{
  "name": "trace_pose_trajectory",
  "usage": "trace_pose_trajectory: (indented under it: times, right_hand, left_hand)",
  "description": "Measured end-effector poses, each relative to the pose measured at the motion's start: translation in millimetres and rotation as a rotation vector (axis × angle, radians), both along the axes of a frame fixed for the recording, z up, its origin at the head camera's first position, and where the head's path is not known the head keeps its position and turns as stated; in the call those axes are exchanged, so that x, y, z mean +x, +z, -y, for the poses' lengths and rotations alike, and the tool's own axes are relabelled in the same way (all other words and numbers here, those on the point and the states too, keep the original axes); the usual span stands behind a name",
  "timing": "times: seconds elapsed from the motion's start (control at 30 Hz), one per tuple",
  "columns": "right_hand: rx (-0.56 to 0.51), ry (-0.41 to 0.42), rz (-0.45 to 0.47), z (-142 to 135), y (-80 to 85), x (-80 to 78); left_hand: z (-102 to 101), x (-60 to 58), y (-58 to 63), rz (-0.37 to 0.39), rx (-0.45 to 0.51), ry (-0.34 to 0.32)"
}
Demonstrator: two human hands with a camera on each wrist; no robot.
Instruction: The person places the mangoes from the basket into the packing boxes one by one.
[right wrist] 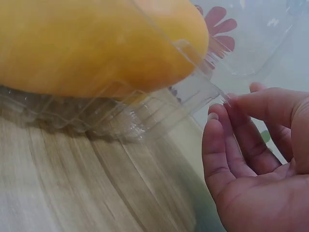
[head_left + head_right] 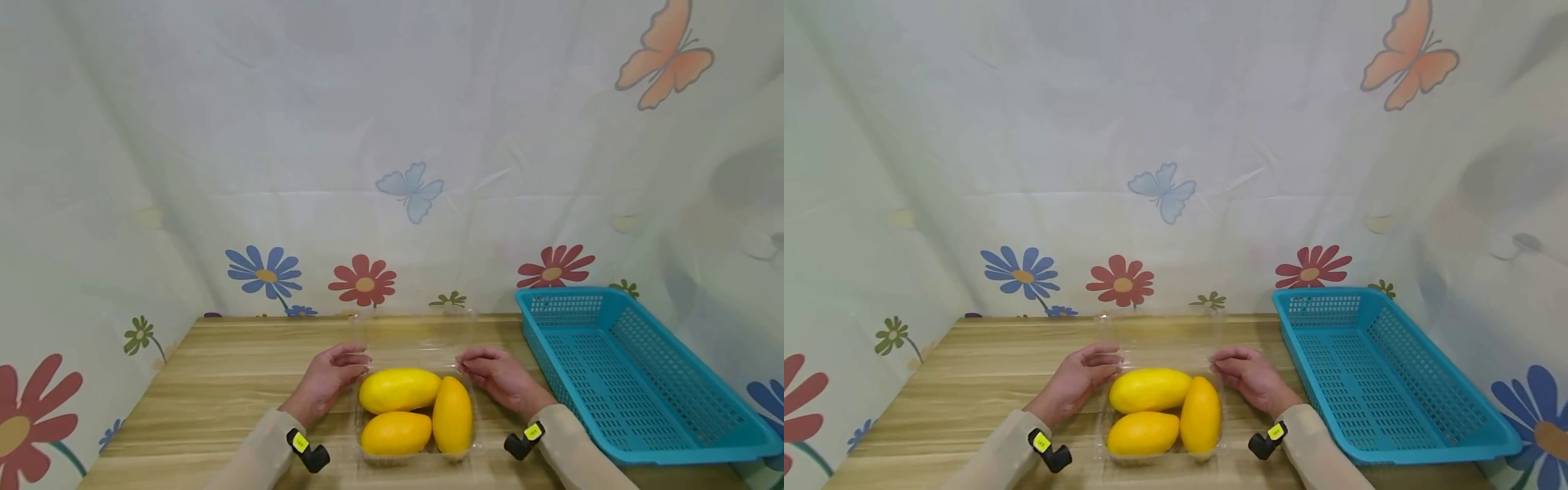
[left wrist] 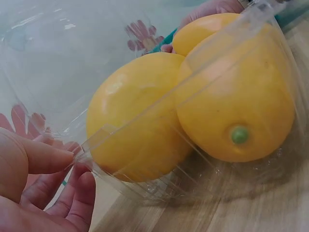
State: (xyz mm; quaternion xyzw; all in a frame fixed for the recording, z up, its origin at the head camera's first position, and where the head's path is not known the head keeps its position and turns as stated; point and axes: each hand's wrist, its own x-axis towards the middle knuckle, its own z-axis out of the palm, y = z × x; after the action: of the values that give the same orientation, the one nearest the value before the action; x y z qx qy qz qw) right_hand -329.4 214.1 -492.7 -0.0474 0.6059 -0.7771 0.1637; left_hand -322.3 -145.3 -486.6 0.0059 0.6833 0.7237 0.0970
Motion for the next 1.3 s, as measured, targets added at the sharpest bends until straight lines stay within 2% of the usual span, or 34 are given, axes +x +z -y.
trace_pose_trajectory:
  times: [0.2,0.4,0.5,0.6,0.73,0.93,1.07,1.3]
  right_hand:
    - [0.003,-0.008,0.007,-0.8,0.4,1.9]
    - [0.058,-0.033,0.02,0.6,1.9,4.9]
    - [0.059,-0.019,0.02,0.1,2.9,5.8]
    - [0.065,0.002,0.019,-1.2,3.4,7.1]
    - [0.114,-0.001,0.002,-0.2,3.6,9.8]
    - [0.207,-0.05,-0.025,4.3,6.8,18.7]
    - [0.252,-0.064,-0.019,4.2,10.8,28.0]
    - [0.279,-0.01,-0.014,1.3,18.0,51.3]
  left_hand:
    - [1.1,0.3,-0.4,0.01,-0.002,0.02]
    - [2.5,3.6,0.4,0.044,-0.005,0.06]
    - [2.8,6.7,1.2,0.05,0.011,0.054]
    - [2.8,11.1,2.3,0.046,-0.03,0.037]
    - [3.1,16.3,2.9,0.047,-0.079,0.032]
    - [6.7,23.5,1.1,0.077,-0.032,0.045]
    - [10.9,32.8,1.6,0.097,-0.011,0.011]
    - [17.6,55.6,1.8,0.115,0.044,-0.1]
